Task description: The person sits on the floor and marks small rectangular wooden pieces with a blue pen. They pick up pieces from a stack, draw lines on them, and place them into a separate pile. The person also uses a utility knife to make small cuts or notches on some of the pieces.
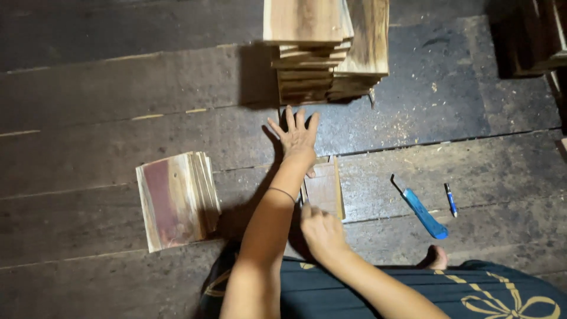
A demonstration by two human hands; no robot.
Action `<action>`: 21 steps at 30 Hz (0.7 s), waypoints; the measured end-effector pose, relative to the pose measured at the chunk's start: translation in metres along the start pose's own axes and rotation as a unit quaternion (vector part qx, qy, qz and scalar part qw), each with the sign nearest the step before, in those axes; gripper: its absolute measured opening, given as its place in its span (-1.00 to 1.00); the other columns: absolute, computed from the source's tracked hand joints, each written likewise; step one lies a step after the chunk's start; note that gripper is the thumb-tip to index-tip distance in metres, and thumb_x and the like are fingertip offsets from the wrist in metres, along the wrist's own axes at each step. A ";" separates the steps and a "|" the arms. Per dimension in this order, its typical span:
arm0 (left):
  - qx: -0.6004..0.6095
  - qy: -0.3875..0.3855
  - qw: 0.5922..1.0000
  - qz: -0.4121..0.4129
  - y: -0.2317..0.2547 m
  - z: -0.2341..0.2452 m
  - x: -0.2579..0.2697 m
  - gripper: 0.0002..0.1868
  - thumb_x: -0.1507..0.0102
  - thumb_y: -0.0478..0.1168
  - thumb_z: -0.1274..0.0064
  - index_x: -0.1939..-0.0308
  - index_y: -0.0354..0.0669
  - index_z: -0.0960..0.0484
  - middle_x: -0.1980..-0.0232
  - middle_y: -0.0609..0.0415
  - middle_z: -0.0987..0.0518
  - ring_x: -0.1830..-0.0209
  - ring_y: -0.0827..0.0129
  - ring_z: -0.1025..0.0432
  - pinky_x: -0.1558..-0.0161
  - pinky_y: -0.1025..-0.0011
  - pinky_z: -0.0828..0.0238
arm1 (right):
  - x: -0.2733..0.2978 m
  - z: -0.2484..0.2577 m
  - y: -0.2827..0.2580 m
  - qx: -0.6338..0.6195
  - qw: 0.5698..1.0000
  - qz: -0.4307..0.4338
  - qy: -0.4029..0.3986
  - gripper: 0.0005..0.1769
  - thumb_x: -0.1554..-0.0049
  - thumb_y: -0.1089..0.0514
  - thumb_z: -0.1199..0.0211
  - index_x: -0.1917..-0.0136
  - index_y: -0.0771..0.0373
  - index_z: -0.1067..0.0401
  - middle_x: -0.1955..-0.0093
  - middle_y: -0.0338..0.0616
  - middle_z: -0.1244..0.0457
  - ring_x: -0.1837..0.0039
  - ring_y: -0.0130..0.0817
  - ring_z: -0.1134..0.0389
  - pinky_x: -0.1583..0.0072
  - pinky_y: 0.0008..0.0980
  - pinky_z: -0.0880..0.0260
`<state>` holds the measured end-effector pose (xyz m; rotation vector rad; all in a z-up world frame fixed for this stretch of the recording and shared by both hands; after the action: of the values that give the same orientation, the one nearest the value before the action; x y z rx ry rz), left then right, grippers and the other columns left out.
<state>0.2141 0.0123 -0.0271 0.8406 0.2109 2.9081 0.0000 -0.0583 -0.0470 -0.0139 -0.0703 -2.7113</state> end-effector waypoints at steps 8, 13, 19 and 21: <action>0.011 0.101 0.995 0.017 -0.010 -0.036 -0.024 0.47 0.36 -0.36 -0.58 -0.51 0.26 -0.01 -0.57 -0.01 0.07 -0.66 -0.15 0.42 -0.31 -0.67 0.77 | -0.087 -0.080 0.007 -0.075 0.996 -0.005 -0.053 -0.83 -0.06 0.20 -0.18 0.08 0.28 -0.49 0.17 -0.04 -0.32 0.20 0.02 -0.50 0.22 -0.05 -0.51; 0.019 0.092 0.995 0.018 -0.001 0.002 0.021 0.54 0.46 -0.28 -0.65 -0.50 0.21 -0.02 -0.57 -0.04 0.08 -0.65 -0.19 0.42 -0.31 -0.66 0.78 | -0.066 -0.061 -0.005 -0.057 0.998 -0.017 -0.029 -0.90 -0.01 0.20 -0.20 0.27 0.14 -0.53 0.34 -0.19 -0.33 0.28 -0.18 -0.49 0.30 -0.26 -0.47; 0.019 0.120 0.993 0.008 -0.003 -0.004 0.023 0.62 0.56 -0.20 -0.69 -0.50 0.19 -0.03 -0.55 -0.07 0.04 -0.64 -0.19 0.40 -0.30 -0.66 0.80 | -0.081 -0.060 0.001 -0.107 0.993 -0.047 0.019 -0.90 -0.01 0.23 -0.15 0.31 0.15 -0.46 0.41 -0.17 -0.28 0.34 -0.07 -0.48 0.35 -0.14 -0.44; 0.016 0.110 0.994 0.006 -0.003 -0.003 0.019 0.68 0.65 -0.06 -0.70 -0.50 0.16 -0.05 -0.55 -0.10 0.04 -0.65 -0.21 0.40 -0.31 -0.68 0.78 | -0.067 -0.021 0.004 -0.132 0.991 -0.003 0.014 -0.82 -0.03 0.23 -0.21 0.39 0.06 -0.49 0.47 -0.25 -0.32 0.34 -0.16 -0.50 0.35 -0.25 -0.44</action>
<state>0.1970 0.0173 -0.0203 0.5243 0.2725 3.0138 0.0624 -0.0352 -0.0688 -0.0544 0.2961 -2.7069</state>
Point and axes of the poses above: each hand's wrist, its own x-axis away from the middle knuckle, its own z-axis out of the back of the hand, y = z × x, the point moved 3 cm from there along -x, towards the middle knuckle
